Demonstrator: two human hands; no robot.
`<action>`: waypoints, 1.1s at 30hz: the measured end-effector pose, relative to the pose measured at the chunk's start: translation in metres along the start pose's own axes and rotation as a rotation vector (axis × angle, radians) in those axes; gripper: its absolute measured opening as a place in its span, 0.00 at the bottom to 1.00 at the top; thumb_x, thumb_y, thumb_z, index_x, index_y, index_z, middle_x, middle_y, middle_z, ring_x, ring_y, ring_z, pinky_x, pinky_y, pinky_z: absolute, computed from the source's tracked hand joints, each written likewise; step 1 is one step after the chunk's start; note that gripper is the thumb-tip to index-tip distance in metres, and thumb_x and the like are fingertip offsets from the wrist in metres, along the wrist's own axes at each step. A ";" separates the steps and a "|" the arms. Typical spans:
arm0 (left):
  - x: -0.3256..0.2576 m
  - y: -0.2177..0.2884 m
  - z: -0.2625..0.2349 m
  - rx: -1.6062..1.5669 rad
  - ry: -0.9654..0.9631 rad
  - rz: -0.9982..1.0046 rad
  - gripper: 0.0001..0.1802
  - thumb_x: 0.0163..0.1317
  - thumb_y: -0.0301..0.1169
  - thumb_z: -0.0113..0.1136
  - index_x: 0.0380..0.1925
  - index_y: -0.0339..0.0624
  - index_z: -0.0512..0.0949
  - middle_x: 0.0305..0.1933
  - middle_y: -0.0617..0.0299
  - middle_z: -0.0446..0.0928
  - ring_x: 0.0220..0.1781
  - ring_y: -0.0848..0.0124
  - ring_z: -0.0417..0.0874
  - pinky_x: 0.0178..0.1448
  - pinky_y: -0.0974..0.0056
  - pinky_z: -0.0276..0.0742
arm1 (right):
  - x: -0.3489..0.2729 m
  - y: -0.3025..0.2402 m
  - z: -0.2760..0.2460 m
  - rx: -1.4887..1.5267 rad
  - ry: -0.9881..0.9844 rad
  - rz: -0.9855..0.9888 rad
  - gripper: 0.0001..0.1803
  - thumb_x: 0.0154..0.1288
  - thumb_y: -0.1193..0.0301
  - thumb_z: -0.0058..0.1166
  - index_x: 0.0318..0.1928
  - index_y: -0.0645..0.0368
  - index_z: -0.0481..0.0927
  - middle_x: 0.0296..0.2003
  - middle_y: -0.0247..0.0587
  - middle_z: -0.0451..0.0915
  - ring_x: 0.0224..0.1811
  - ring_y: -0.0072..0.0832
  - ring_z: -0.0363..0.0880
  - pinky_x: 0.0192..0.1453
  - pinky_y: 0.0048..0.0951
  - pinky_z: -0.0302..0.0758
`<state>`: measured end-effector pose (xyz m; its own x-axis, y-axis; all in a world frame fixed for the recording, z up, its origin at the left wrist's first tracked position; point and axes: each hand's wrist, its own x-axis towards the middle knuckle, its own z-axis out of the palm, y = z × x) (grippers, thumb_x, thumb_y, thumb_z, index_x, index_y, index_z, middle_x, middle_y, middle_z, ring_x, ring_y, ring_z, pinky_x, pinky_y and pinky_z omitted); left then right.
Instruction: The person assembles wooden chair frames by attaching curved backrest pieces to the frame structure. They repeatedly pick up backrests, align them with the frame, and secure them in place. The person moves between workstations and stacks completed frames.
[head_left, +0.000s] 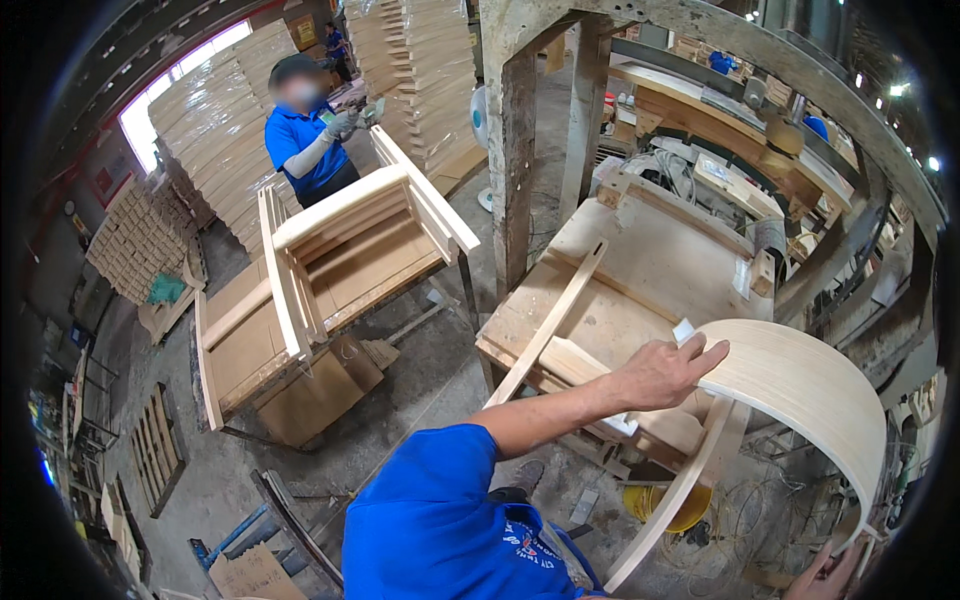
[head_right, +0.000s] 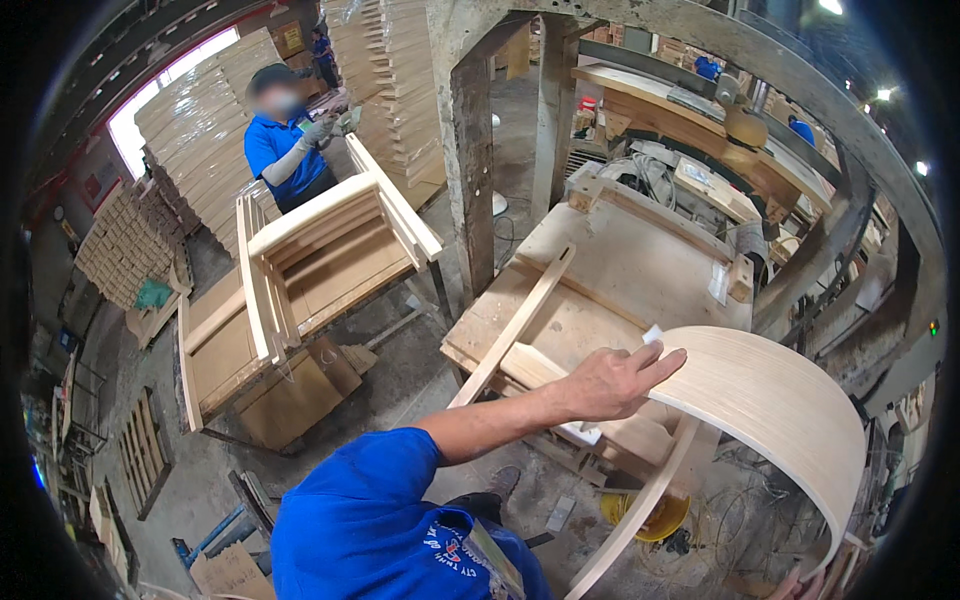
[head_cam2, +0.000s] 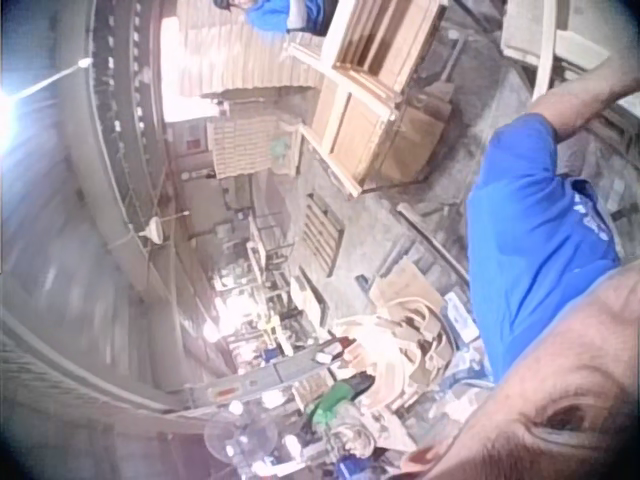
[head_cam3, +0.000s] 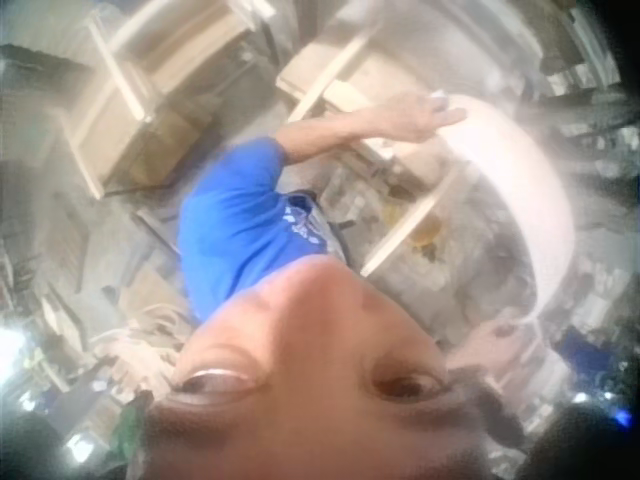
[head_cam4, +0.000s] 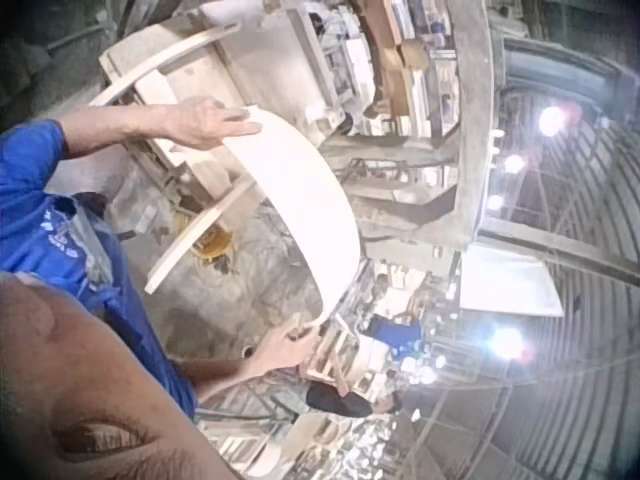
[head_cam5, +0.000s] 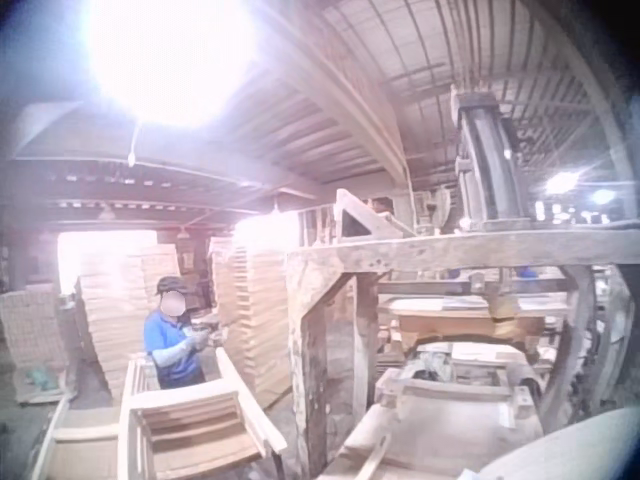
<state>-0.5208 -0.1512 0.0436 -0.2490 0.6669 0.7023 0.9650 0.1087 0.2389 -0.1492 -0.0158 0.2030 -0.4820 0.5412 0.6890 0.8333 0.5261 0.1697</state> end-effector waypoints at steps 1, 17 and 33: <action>0.005 -0.013 -0.005 0.047 -0.007 0.029 0.38 0.57 0.29 0.62 0.70 0.40 0.68 0.57 0.39 0.77 0.22 0.57 0.84 0.24 0.57 0.82 | 0.006 0.015 0.029 -0.024 -0.018 -0.013 0.24 0.73 0.51 0.58 0.41 0.63 0.89 0.40 0.53 0.88 0.43 0.47 0.86 0.50 0.42 0.81; 0.067 -0.188 -0.070 0.307 -0.137 -0.496 0.35 0.55 0.37 0.73 0.66 0.54 0.77 0.41 0.54 0.88 0.42 0.52 0.90 0.50 0.51 0.86 | 0.078 -0.076 0.297 0.766 -0.217 0.084 0.24 0.61 0.76 0.52 0.59 0.66 0.80 0.48 0.64 0.85 0.56 0.59 0.83 0.59 0.44 0.77; 0.036 -0.323 0.036 0.487 -0.006 -0.417 0.23 0.62 0.39 0.62 0.56 0.44 0.80 0.41 0.40 0.86 0.45 0.40 0.87 0.48 0.42 0.84 | 0.136 -0.197 0.410 0.592 -0.193 0.068 0.26 0.65 0.64 0.56 0.62 0.60 0.77 0.49 0.64 0.85 0.56 0.62 0.82 0.60 0.52 0.77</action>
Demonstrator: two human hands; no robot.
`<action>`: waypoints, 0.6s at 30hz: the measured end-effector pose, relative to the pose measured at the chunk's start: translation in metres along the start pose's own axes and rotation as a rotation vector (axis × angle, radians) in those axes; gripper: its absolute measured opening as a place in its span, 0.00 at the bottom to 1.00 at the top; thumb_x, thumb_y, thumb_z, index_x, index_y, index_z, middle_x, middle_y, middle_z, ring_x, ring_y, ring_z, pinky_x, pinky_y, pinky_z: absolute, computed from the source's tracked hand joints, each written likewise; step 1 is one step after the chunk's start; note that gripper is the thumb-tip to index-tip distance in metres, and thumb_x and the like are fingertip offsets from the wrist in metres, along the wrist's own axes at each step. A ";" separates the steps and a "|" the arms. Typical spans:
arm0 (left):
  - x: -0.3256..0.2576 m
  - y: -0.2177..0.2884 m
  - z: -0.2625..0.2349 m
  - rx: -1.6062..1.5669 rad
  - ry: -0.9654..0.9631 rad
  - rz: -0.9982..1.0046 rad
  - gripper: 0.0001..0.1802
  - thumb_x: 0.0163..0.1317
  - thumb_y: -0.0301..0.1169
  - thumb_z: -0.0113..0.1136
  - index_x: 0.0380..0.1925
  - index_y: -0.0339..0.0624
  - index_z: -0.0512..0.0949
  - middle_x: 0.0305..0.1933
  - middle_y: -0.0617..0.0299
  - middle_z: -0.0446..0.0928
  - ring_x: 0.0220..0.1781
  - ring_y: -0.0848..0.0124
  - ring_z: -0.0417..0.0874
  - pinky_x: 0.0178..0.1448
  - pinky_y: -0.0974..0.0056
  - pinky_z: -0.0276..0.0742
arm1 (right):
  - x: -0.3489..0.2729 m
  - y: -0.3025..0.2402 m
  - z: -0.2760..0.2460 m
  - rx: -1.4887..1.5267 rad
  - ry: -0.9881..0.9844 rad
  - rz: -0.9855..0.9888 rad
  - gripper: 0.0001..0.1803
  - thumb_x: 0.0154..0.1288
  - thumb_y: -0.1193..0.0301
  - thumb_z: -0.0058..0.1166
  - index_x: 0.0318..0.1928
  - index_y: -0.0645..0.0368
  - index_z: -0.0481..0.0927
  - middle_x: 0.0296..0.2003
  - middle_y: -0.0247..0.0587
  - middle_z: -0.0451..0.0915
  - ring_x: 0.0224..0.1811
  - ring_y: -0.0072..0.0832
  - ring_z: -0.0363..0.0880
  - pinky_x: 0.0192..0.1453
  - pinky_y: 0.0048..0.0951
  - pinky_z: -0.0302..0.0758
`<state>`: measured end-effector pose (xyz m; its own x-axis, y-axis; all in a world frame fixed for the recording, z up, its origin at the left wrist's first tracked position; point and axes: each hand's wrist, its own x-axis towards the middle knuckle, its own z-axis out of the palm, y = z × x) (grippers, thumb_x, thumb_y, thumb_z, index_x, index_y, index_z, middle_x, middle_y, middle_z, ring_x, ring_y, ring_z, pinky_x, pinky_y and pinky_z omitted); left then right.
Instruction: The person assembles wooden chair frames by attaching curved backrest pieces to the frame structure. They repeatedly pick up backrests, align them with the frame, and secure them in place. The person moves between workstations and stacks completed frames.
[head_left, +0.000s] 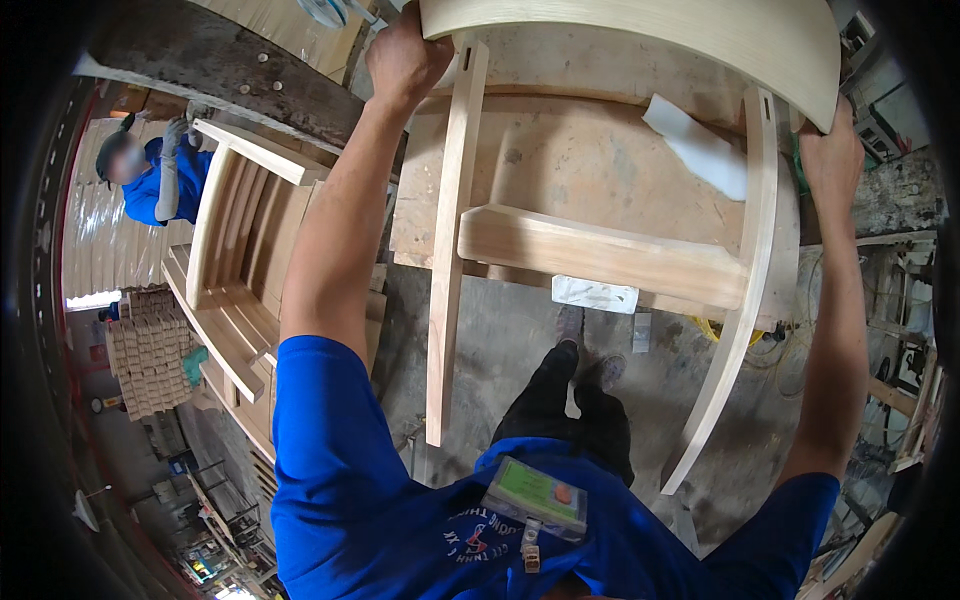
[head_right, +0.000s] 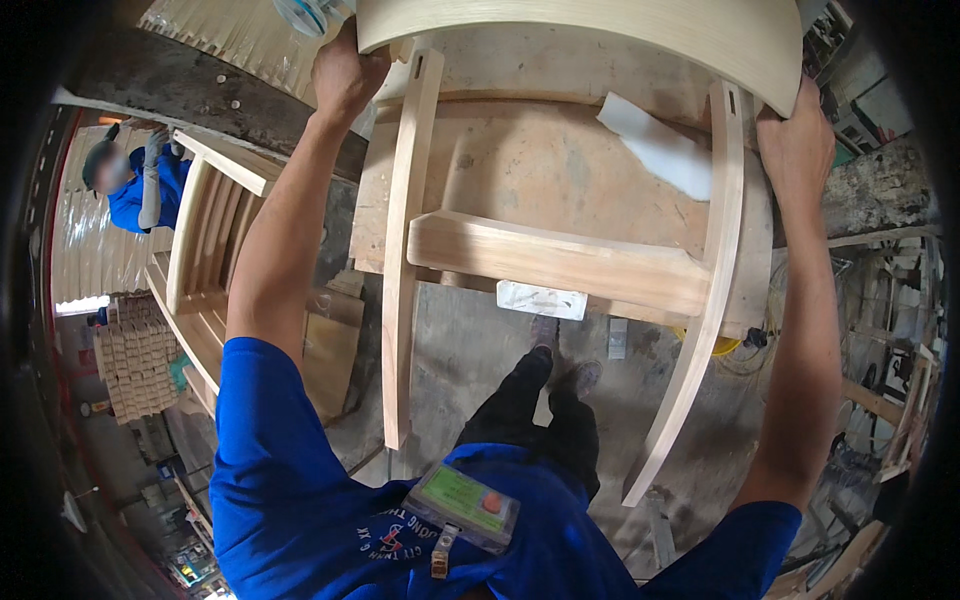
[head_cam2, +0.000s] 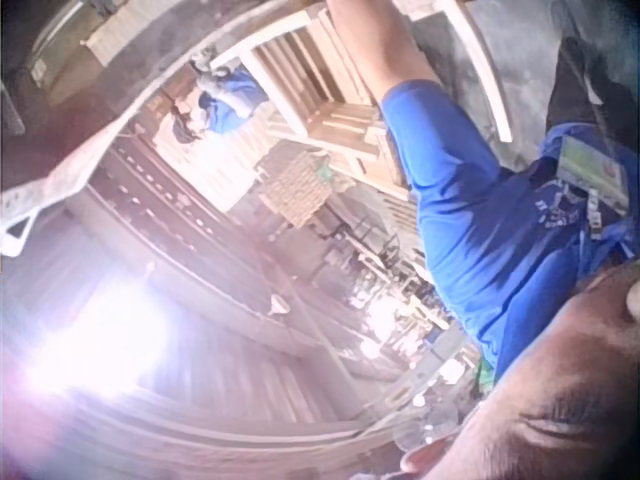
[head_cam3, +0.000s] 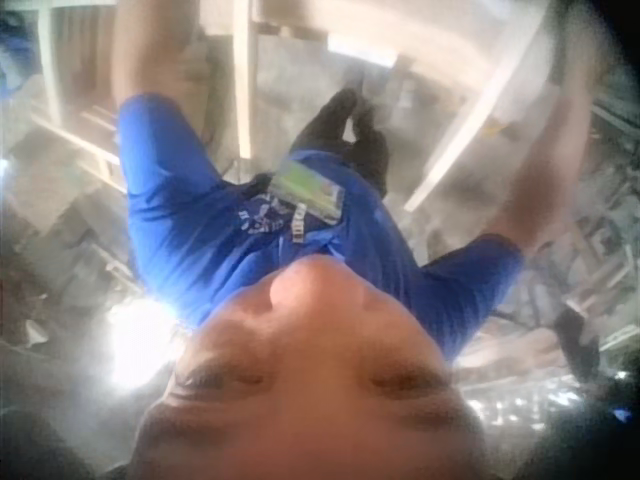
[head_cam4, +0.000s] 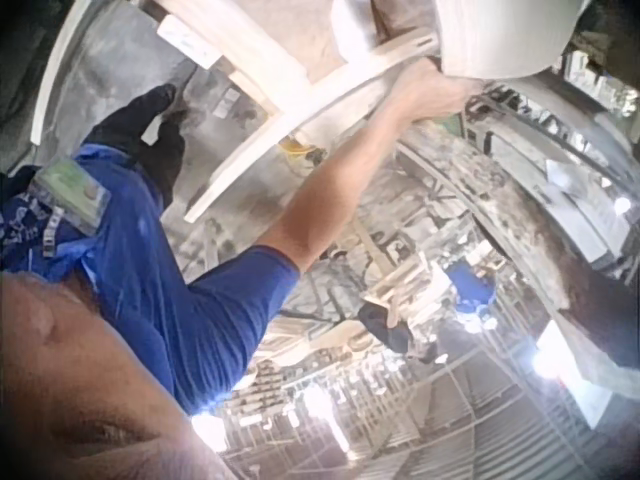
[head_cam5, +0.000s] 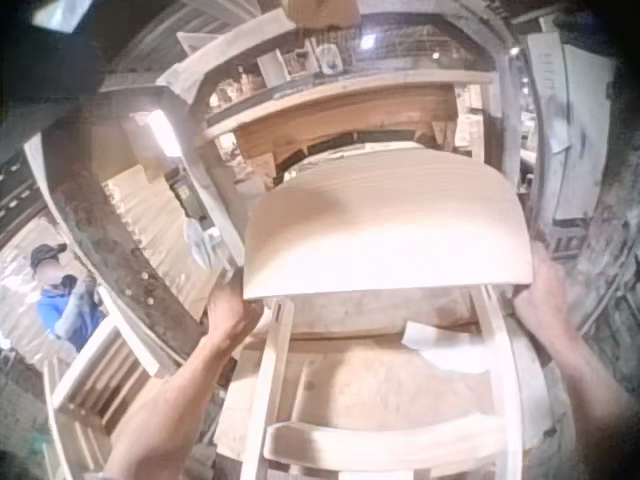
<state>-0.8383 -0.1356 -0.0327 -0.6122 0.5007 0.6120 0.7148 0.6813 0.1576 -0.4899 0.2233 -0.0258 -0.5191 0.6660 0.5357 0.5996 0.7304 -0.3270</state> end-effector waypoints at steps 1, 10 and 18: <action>-0.002 -0.001 0.007 0.020 -0.018 -0.032 0.23 0.62 0.40 0.62 0.56 0.44 0.80 0.41 0.40 0.86 0.45 0.41 0.88 0.48 0.43 0.84 | -0.001 0.000 0.007 -0.002 -0.006 -0.003 0.26 0.65 0.64 0.56 0.62 0.60 0.77 0.49 0.65 0.85 0.56 0.62 0.82 0.60 0.52 0.77; -0.005 -0.001 0.039 -0.048 -0.039 -0.004 0.18 0.68 0.37 0.53 0.50 0.38 0.82 0.47 0.35 0.84 0.51 0.36 0.85 0.54 0.40 0.80 | -0.006 0.018 0.053 -0.033 -0.004 -0.005 0.27 0.64 0.63 0.56 0.63 0.53 0.75 0.51 0.63 0.84 0.55 0.62 0.82 0.57 0.53 0.78; -0.019 -0.003 0.042 -0.059 -0.042 -0.056 0.20 0.69 0.38 0.54 0.55 0.38 0.78 0.48 0.35 0.83 0.52 0.36 0.84 0.54 0.40 0.80 | -0.010 0.030 0.063 -0.030 -0.007 -0.053 0.28 0.63 0.63 0.59 0.64 0.53 0.76 0.49 0.61 0.85 0.54 0.59 0.84 0.57 0.51 0.79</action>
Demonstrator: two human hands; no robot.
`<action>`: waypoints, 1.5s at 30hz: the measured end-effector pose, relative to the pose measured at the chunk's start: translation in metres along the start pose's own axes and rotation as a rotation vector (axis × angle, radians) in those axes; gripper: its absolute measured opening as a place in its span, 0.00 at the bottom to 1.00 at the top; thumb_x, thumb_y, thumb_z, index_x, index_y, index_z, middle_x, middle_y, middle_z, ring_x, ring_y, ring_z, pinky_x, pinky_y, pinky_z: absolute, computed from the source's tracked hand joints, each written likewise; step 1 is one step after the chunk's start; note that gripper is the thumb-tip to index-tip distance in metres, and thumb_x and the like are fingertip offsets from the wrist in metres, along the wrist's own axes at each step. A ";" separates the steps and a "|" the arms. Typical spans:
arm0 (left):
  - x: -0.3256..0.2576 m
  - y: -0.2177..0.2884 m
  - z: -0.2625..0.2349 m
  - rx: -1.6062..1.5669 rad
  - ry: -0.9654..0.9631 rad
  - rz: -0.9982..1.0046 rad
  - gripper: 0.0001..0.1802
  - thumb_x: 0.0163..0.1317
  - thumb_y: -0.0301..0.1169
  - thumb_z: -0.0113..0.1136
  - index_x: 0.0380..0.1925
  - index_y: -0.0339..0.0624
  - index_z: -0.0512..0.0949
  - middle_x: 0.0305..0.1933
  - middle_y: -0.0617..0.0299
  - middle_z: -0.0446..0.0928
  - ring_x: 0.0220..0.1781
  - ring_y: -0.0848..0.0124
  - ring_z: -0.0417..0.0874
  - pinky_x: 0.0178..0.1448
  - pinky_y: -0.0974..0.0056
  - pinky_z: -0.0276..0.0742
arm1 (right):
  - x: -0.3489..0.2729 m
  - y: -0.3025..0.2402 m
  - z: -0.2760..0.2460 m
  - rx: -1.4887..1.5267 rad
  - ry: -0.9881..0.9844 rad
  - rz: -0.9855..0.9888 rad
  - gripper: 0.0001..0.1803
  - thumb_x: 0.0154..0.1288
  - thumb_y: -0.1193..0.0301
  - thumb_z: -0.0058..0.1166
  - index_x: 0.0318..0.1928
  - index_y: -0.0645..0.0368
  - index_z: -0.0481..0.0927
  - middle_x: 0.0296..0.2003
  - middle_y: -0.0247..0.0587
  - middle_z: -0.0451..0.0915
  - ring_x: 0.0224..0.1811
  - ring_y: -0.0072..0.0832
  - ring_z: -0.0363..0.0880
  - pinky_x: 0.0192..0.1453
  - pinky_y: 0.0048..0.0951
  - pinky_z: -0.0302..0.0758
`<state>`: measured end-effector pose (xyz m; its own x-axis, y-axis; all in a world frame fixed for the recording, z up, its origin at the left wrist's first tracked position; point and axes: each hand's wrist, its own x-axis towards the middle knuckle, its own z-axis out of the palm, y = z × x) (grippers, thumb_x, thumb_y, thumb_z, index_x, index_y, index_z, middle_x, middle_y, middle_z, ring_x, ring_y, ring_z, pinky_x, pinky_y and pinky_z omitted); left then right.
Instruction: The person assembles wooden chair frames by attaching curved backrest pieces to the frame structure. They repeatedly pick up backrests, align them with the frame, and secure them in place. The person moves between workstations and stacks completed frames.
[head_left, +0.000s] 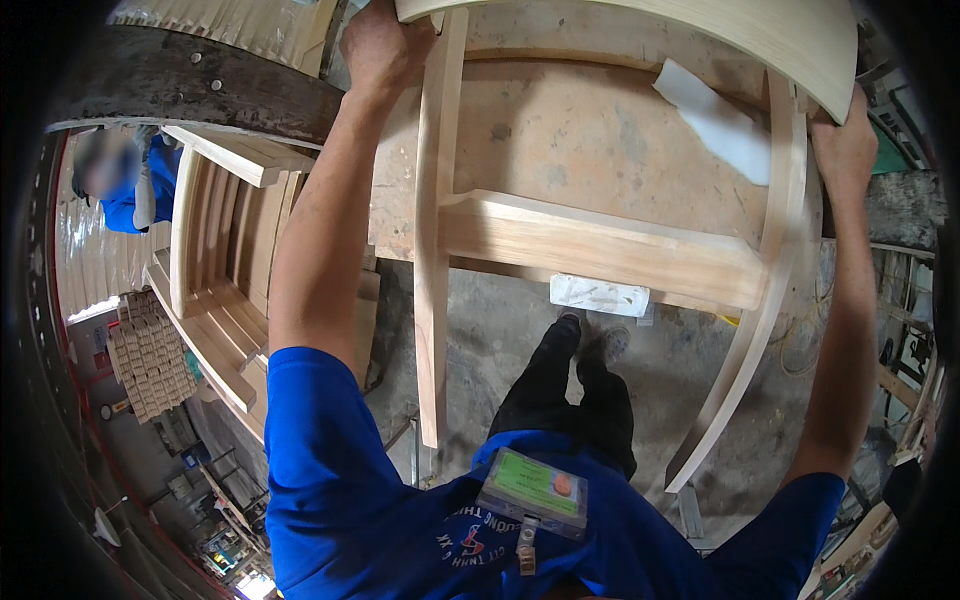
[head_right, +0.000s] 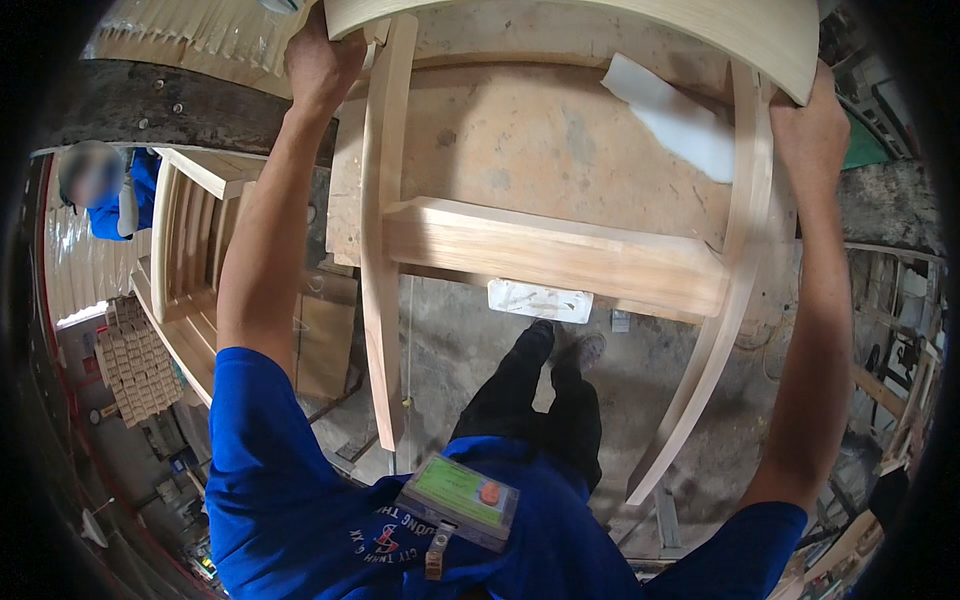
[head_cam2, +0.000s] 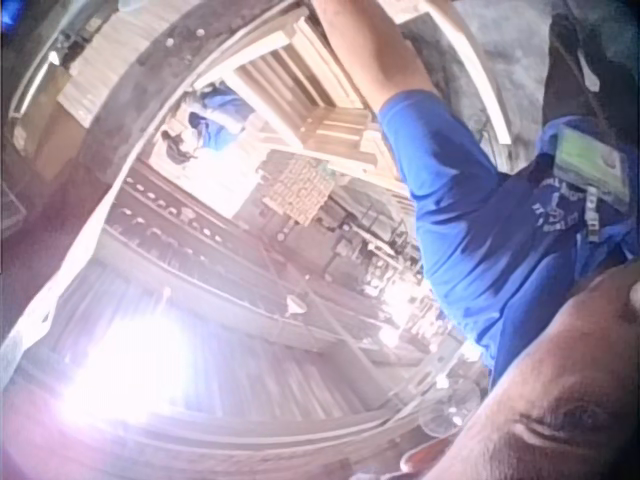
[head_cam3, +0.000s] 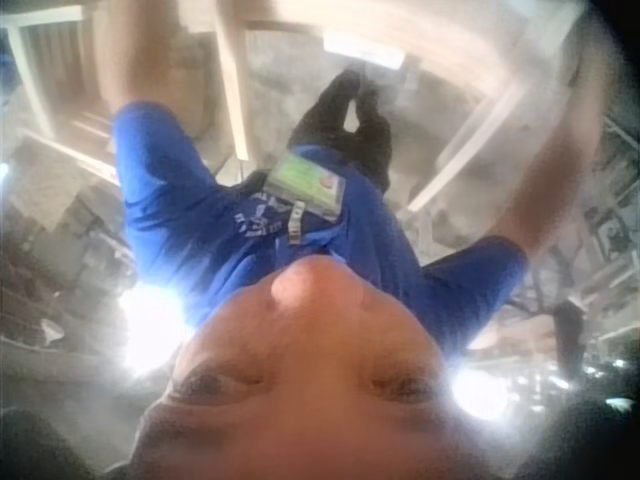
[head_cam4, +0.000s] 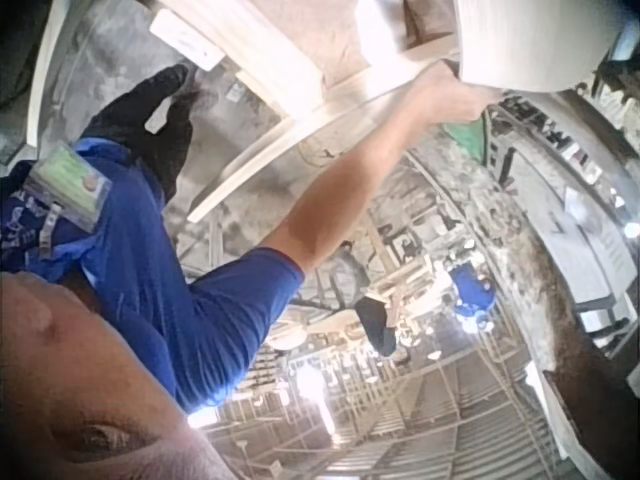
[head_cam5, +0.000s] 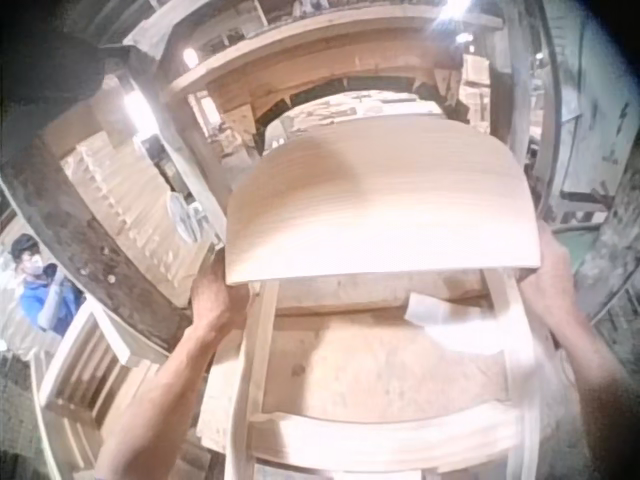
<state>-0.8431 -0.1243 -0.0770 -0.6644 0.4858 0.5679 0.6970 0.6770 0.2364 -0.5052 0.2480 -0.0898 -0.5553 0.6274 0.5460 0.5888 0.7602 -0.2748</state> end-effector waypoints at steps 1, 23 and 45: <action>-0.002 -0.001 -0.001 -0.002 0.002 0.001 0.20 0.69 0.38 0.54 0.55 0.38 0.78 0.47 0.35 0.83 0.52 0.36 0.84 0.54 0.41 0.80 | 0.000 0.000 0.000 0.009 -0.001 -0.006 0.28 0.63 0.63 0.59 0.64 0.53 0.76 0.49 0.61 0.85 0.55 0.59 0.83 0.57 0.50 0.79; -0.011 -0.019 0.019 -0.114 0.179 0.267 0.21 0.64 0.29 0.62 0.57 0.36 0.76 0.53 0.36 0.80 0.56 0.36 0.82 0.56 0.44 0.80 | 0.000 0.003 0.009 -0.088 0.030 -0.001 0.29 0.65 0.58 0.61 0.66 0.52 0.77 0.50 0.62 0.85 0.55 0.60 0.83 0.57 0.51 0.79; -0.016 -0.063 0.058 -0.006 0.128 0.023 0.27 0.73 0.52 0.58 0.61 0.45 0.79 0.49 0.42 0.86 0.53 0.44 0.88 0.54 0.46 0.85 | -0.003 0.019 0.029 -0.006 -0.112 0.071 0.22 0.67 0.52 0.62 0.45 0.59 0.87 0.39 0.58 0.88 0.46 0.57 0.87 0.51 0.46 0.81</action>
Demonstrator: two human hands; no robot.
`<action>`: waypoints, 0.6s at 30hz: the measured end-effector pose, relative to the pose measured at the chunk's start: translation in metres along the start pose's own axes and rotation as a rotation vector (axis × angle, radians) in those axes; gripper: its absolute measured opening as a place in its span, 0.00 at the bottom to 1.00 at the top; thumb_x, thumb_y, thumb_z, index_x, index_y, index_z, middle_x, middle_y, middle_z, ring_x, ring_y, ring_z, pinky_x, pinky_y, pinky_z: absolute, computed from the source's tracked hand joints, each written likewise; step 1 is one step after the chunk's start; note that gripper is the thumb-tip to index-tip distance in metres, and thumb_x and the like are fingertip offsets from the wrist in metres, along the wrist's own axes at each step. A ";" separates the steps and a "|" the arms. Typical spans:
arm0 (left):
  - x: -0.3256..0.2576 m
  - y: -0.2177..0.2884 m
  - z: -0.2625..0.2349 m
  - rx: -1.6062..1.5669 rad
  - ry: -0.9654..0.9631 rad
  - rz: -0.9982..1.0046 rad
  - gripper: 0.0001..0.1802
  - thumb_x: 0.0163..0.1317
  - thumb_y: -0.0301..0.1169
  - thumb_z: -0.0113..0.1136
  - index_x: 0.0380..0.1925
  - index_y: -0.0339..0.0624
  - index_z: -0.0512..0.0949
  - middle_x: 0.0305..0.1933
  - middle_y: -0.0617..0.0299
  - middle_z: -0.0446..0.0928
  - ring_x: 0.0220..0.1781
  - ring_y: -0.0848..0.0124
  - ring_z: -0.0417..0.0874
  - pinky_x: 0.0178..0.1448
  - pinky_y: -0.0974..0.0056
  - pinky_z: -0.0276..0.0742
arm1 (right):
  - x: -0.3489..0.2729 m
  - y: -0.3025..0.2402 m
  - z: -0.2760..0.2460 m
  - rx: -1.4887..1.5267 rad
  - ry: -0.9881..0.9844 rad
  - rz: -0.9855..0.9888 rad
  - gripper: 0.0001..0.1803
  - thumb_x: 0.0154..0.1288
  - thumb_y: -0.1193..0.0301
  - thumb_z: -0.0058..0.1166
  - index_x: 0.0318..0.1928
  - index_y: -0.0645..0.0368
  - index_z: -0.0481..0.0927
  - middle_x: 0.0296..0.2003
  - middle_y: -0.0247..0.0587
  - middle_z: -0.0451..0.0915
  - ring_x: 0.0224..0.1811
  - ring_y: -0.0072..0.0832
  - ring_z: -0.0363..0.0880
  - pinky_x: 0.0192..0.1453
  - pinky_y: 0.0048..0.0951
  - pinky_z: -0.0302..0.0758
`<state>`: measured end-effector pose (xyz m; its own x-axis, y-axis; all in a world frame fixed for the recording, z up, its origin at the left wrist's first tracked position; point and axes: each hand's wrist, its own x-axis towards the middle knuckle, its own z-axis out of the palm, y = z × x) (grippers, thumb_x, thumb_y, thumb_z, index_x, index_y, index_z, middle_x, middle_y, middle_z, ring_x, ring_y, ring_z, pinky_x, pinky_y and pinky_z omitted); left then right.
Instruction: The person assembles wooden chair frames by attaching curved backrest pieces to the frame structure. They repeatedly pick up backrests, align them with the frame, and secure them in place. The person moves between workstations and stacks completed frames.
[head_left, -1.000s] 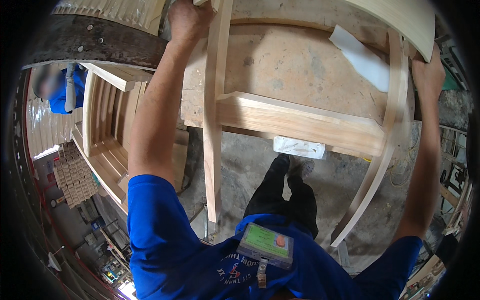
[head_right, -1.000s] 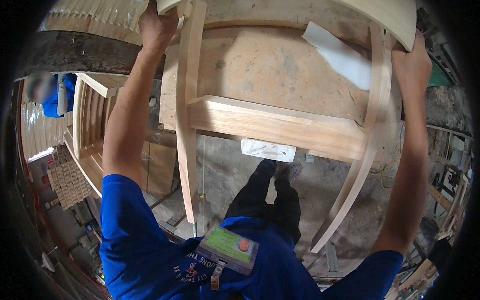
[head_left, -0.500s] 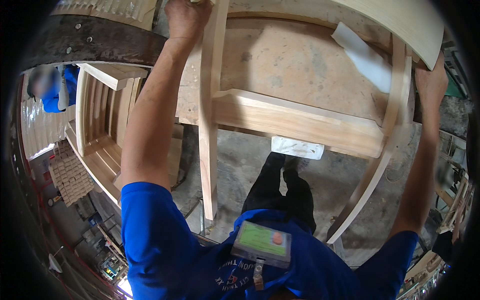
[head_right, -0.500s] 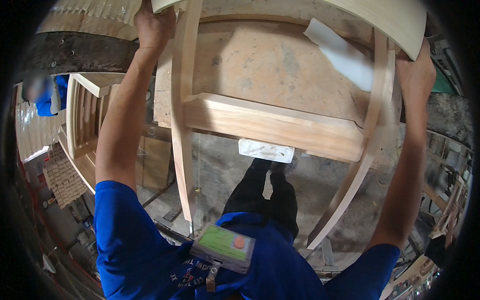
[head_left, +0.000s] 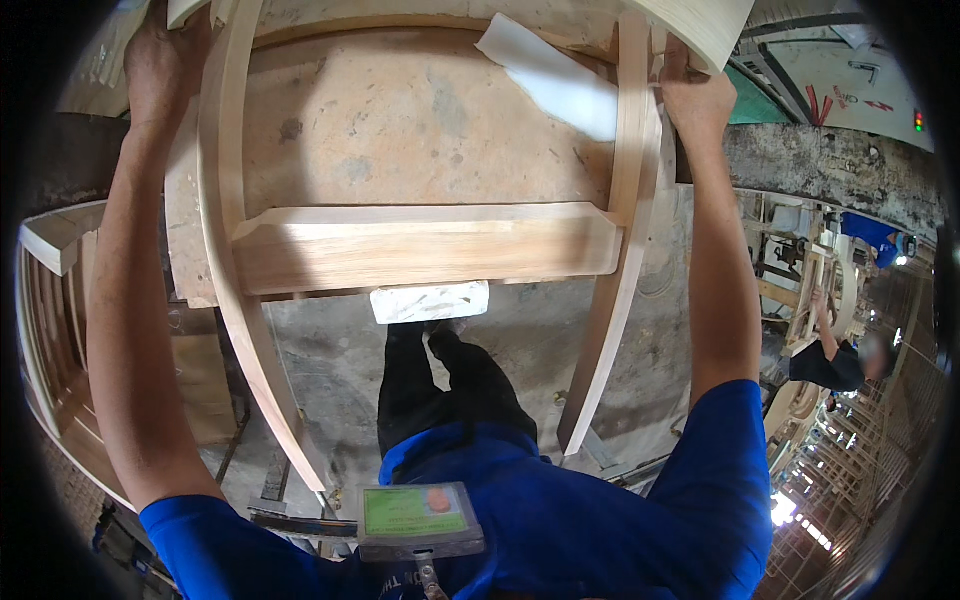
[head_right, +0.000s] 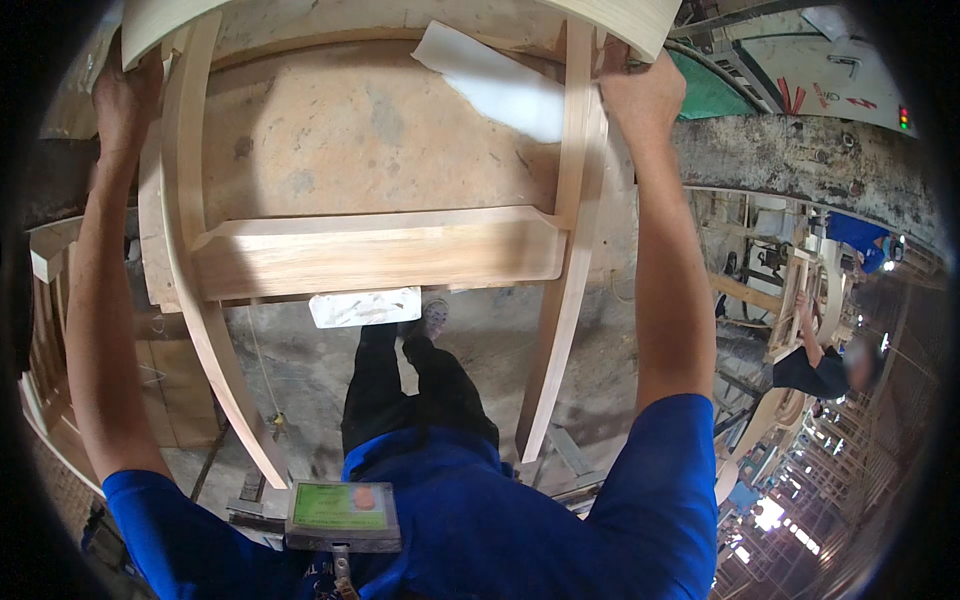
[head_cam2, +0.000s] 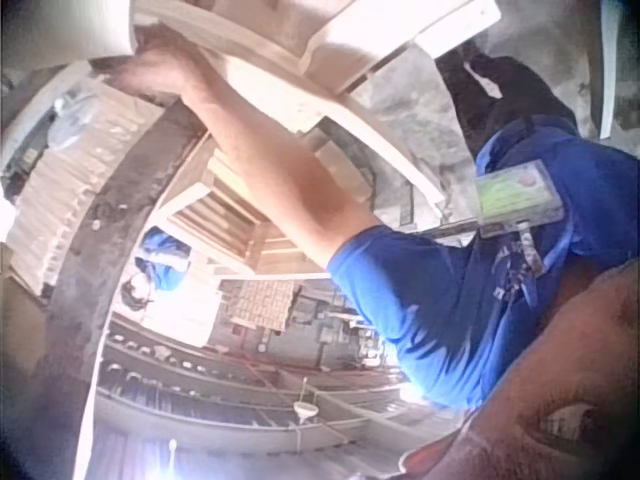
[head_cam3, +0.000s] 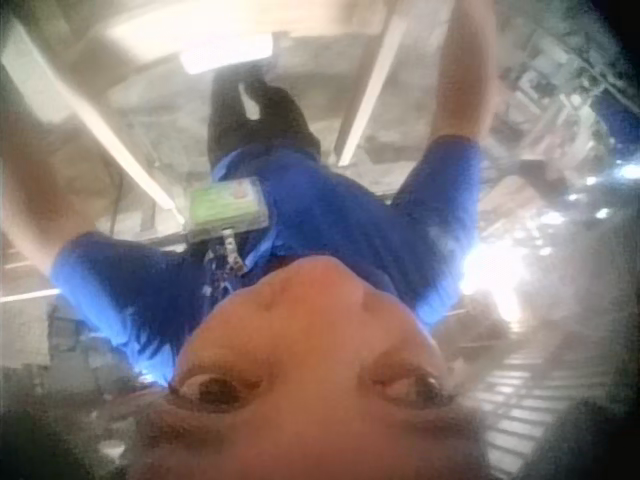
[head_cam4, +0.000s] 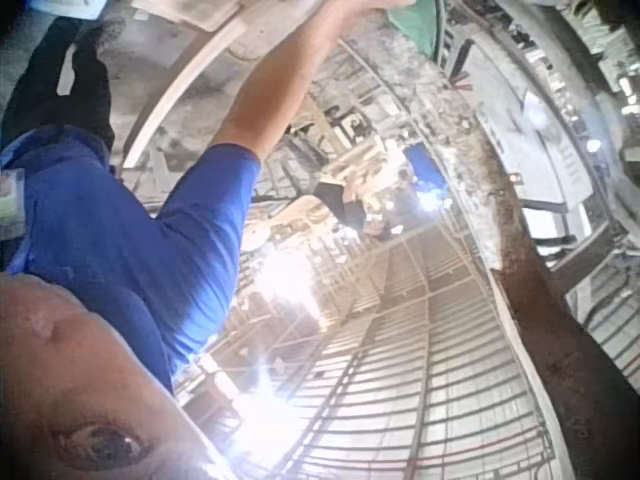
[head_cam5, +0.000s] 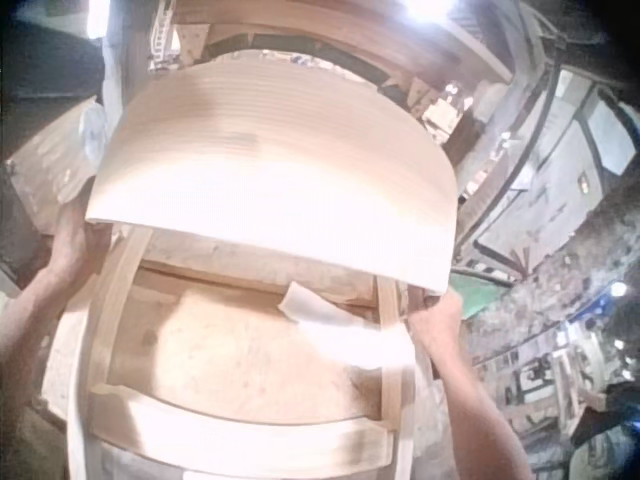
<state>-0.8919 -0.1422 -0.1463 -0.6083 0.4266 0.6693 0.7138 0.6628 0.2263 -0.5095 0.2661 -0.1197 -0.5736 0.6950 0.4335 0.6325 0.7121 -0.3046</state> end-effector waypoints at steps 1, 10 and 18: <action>-0.002 -0.002 -0.003 -0.001 0.031 0.037 0.27 0.73 0.53 0.58 0.61 0.46 0.80 0.50 0.42 0.86 0.55 0.44 0.87 0.55 0.46 0.85 | 0.002 0.001 0.003 0.006 0.001 -0.001 0.22 0.68 0.51 0.62 0.45 0.59 0.88 0.39 0.58 0.88 0.46 0.56 0.87 0.50 0.46 0.82; -0.010 -0.006 -0.006 0.056 -0.030 -0.098 0.29 0.74 0.53 0.55 0.64 0.46 0.77 0.58 0.38 0.82 0.61 0.40 0.83 0.62 0.43 0.80 | -0.011 -0.002 0.041 0.224 0.190 -0.010 0.25 0.74 0.51 0.56 0.43 0.64 0.87 0.32 0.52 0.88 0.38 0.43 0.89 0.45 0.35 0.80; 0.001 0.085 -0.036 -0.197 0.046 -0.004 0.18 0.73 0.31 0.55 0.58 0.34 0.77 0.55 0.35 0.82 0.59 0.42 0.84 0.57 0.50 0.80 | 0.002 0.000 0.047 0.179 0.303 -0.041 0.16 0.71 0.62 0.61 0.44 0.66 0.86 0.37 0.53 0.89 0.43 0.44 0.90 0.48 0.39 0.81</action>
<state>-0.8193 -0.1073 -0.1008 -0.5982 0.3927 0.6985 0.7681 0.5295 0.3601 -0.5353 0.2719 -0.1583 -0.3996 0.6232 0.6723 0.4954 0.7638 -0.4136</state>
